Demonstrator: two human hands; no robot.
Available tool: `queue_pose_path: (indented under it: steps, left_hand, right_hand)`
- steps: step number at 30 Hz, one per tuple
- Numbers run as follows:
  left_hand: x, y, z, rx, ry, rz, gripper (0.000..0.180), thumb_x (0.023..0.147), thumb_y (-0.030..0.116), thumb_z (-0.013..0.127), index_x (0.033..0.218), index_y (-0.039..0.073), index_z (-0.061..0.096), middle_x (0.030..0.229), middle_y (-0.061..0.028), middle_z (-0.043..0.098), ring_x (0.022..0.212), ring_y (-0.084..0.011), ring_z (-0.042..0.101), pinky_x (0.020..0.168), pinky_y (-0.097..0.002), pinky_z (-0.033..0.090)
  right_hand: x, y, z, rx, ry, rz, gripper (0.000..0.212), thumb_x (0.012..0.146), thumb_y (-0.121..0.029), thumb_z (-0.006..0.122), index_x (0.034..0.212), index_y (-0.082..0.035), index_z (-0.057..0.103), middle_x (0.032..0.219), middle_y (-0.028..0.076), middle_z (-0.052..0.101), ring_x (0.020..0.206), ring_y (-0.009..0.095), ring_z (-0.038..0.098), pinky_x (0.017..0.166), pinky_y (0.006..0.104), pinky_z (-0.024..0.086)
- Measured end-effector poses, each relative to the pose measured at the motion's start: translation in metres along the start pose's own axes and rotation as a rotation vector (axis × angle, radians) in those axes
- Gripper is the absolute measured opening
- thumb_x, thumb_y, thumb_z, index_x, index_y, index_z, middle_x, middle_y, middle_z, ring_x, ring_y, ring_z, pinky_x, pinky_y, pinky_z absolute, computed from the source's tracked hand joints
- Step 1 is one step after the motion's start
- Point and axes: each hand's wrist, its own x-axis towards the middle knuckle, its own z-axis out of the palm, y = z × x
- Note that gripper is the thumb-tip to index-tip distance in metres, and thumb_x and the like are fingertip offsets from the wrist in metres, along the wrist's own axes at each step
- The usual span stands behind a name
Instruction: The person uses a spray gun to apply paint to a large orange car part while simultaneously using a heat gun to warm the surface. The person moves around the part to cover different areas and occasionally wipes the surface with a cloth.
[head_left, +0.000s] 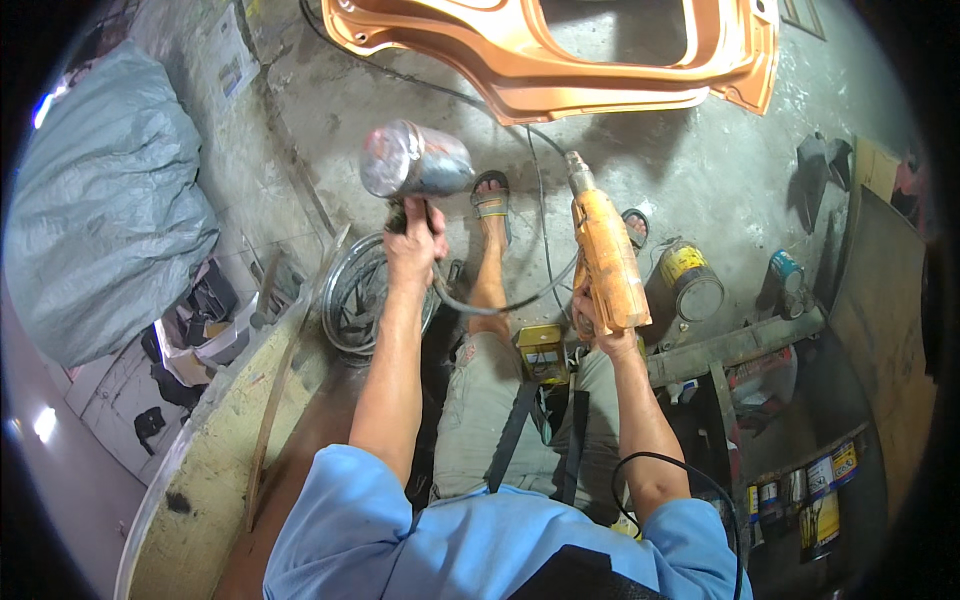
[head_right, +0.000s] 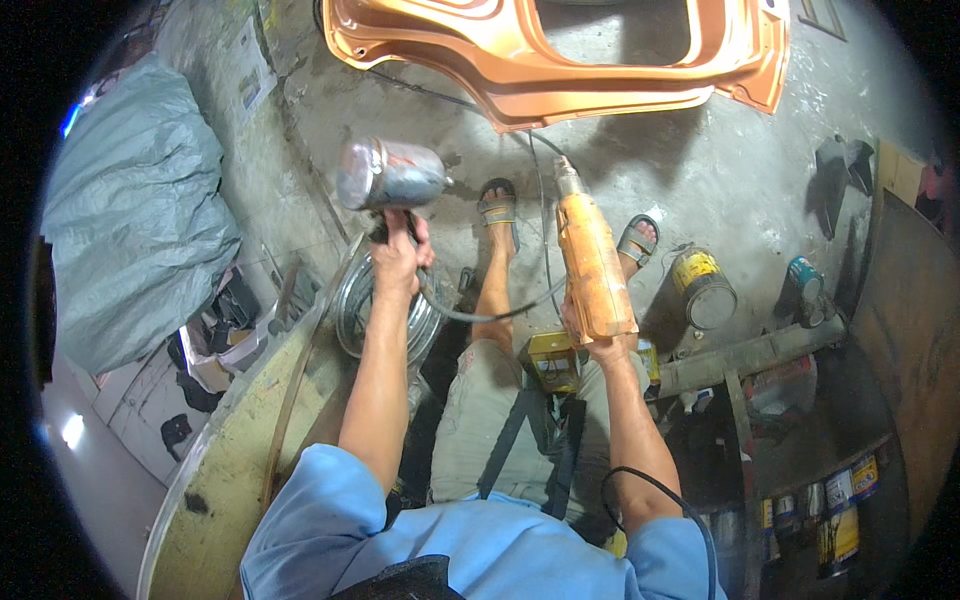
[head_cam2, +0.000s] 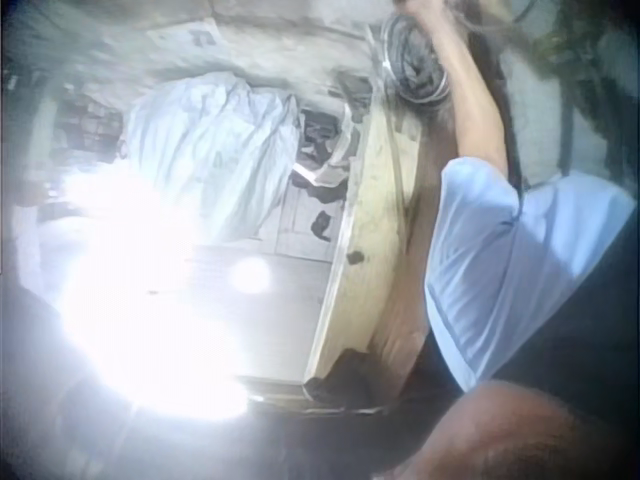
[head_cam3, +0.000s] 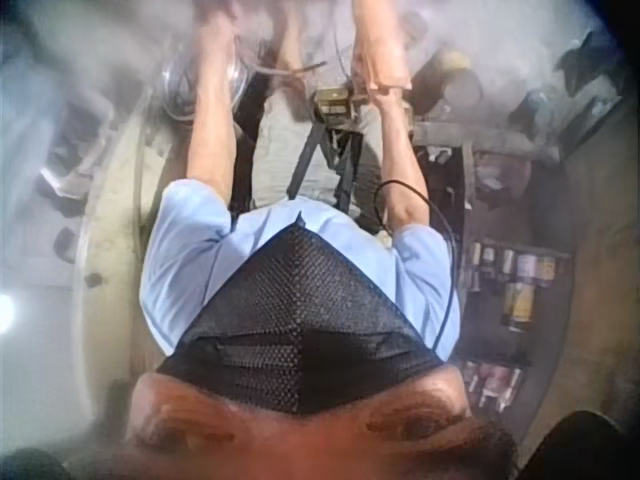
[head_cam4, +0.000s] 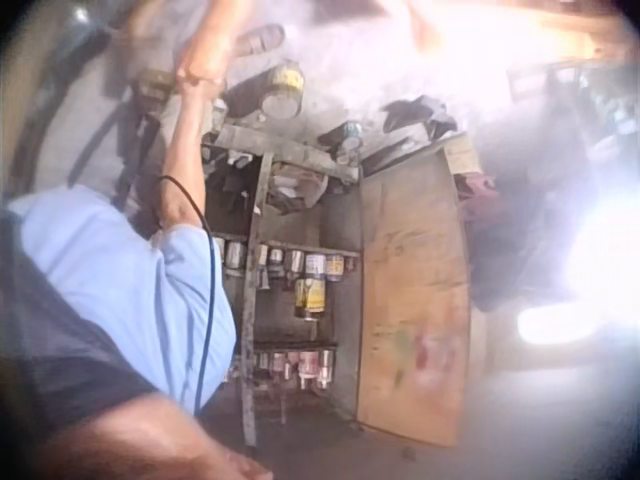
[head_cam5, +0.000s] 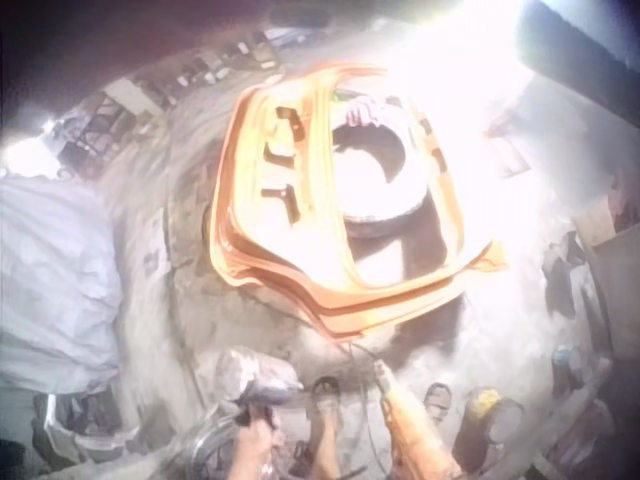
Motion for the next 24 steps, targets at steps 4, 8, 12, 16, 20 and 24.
queue_pose_path:
  steps: [4, 8, 12, 16, 20, 24]
  left_hand:
    - [0.045, 0.029, -0.027, 0.078, 0.192, 0.214, 0.055, 0.097, 0.059, 0.063, 0.092, 0.004, 0.056, 0.07, -0.0037, 0.059, 0.044, -0.0116, 0.048, 0.039, -0.0279, 0.038]
    - [0.073, 0.051, -0.053, 0.207, 0.196, 0.482, 0.057, 0.097, 0.059, 0.063, 0.092, 0.003, 0.057, 0.072, -0.0042, 0.061, 0.049, -0.0117, 0.053, 0.042, -0.0273, 0.04]
    - [0.088, 0.048, -0.076, 0.197, -0.009, 0.28, 0.052, 0.099, 0.054, 0.064, 0.092, 0.003, 0.056, 0.069, -0.0036, 0.06, 0.05, -0.0104, 0.053, 0.042, -0.0257, 0.04]
    - [0.079, 0.017, -0.08, 0.28, -0.148, 0.102, 0.033, 0.101, 0.037, 0.067, 0.097, 0.006, 0.059, 0.069, -0.0016, 0.061, 0.054, -0.0087, 0.056, 0.045, -0.0226, 0.041]
    - [0.061, 0.011, -0.084, 0.483, -0.372, 0.13, 0.025, 0.103, 0.031, 0.066, 0.1, 0.006, 0.063, 0.073, 0.002, 0.063, 0.062, -0.0071, 0.058, 0.054, -0.0234, 0.045]
    - [0.062, 0.024, -0.093, 0.601, -0.478, 0.483, 0.021, 0.1, 0.027, 0.066, 0.098, 0.007, 0.064, 0.078, -0.0002, 0.065, 0.066, -0.0077, 0.06, 0.053, -0.0249, 0.045]
  right_hand:
    - [0.012, -0.004, 0.027, 0.414, -0.009, 0.119, 0.026, 0.088, -0.008, 0.076, 0.109, -0.008, 0.062, 0.095, 0.001, 0.064, 0.087, 0.015, 0.063, 0.075, 0.0324, 0.053]
    - [0.021, -0.023, 0.05, 0.331, 0.072, 0.083, 0.026, 0.087, -0.007, 0.076, 0.11, -0.007, 0.062, 0.095, 0.001, 0.064, 0.089, 0.015, 0.062, 0.077, 0.0329, 0.053]
    - [0.02, -0.041, 0.056, -0.168, 0.055, -0.018, 0.022, 0.087, -0.007, 0.075, 0.106, -0.007, 0.064, 0.095, 0.001, 0.065, 0.088, 0.015, 0.062, 0.078, 0.0335, 0.052]
    - [0.02, -0.038, 0.052, -0.304, 0.056, -0.105, 0.018, 0.086, -0.008, 0.075, 0.102, -0.006, 0.065, 0.093, 0.001, 0.066, 0.086, 0.015, 0.063, 0.077, 0.0339, 0.051]
    - [0.016, -0.025, 0.049, -0.391, 0.107, -0.111, 0.02, 0.087, -0.007, 0.074, 0.104, -0.007, 0.063, 0.091, 0.001, 0.065, 0.085, 0.015, 0.062, 0.075, 0.0325, 0.051]
    - [0.012, -0.019, 0.052, -0.346, 0.157, -0.122, 0.02, 0.088, -0.007, 0.073, 0.105, -0.007, 0.061, 0.091, 0.002, 0.065, 0.085, 0.015, 0.063, 0.074, 0.0323, 0.052]
